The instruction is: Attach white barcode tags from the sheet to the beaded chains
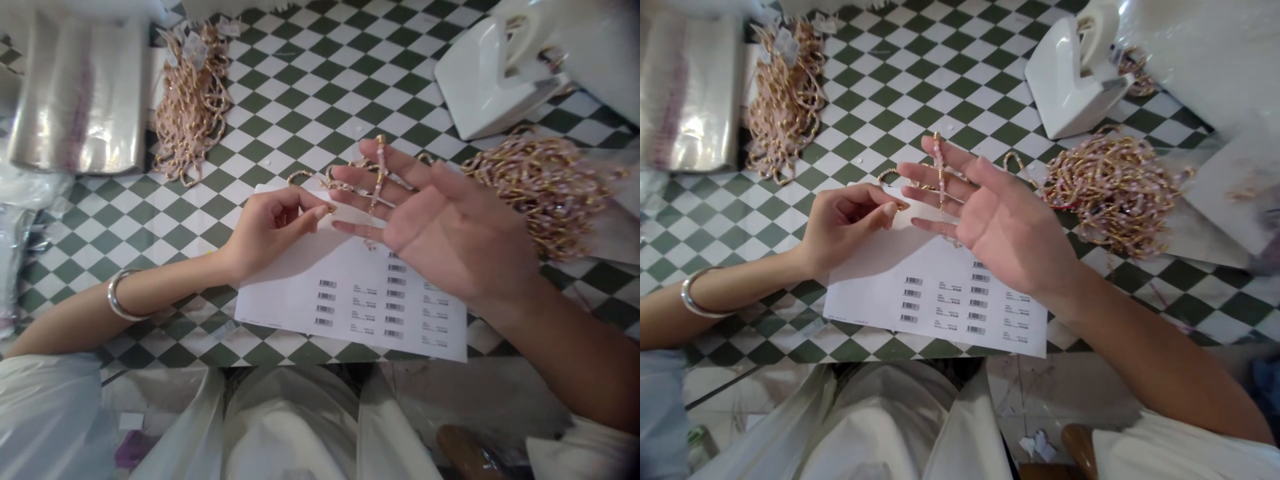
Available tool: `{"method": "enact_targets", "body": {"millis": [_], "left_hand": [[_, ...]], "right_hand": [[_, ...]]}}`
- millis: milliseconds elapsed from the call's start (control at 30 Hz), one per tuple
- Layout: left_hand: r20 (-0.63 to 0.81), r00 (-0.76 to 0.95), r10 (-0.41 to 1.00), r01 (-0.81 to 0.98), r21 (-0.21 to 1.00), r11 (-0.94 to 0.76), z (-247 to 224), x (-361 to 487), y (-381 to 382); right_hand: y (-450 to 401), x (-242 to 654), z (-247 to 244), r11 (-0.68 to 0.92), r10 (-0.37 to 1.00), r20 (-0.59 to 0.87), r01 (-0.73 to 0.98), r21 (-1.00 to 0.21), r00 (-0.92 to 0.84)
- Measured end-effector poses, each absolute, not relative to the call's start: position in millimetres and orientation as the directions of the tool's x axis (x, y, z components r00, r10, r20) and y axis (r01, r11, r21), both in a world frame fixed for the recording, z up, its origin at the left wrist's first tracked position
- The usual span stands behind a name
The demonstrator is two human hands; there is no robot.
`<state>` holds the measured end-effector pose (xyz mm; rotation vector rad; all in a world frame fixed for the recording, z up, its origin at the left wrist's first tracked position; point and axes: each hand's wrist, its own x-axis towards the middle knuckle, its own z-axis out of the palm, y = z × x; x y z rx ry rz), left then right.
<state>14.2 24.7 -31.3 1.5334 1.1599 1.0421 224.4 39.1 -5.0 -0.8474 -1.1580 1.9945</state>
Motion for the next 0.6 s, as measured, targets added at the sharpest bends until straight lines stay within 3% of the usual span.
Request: {"method": "enact_targets", "body": {"millis": [433, 600], "left_hand": [[0.062, 0.359, 0.931, 0.225, 0.963, -0.151, -26, 34, 28], [0.039, 0.337, 0.941, 0.218, 0.969, -0.119, -27, 39, 28]], "right_hand": [[32, 225, -8, -0.176, 0.781, -0.034, -0.169, -0.970, -0.623], [32, 226, -14, -0.057, 0.821, 0.029, -0.131, -0.990, -0.571]]}}
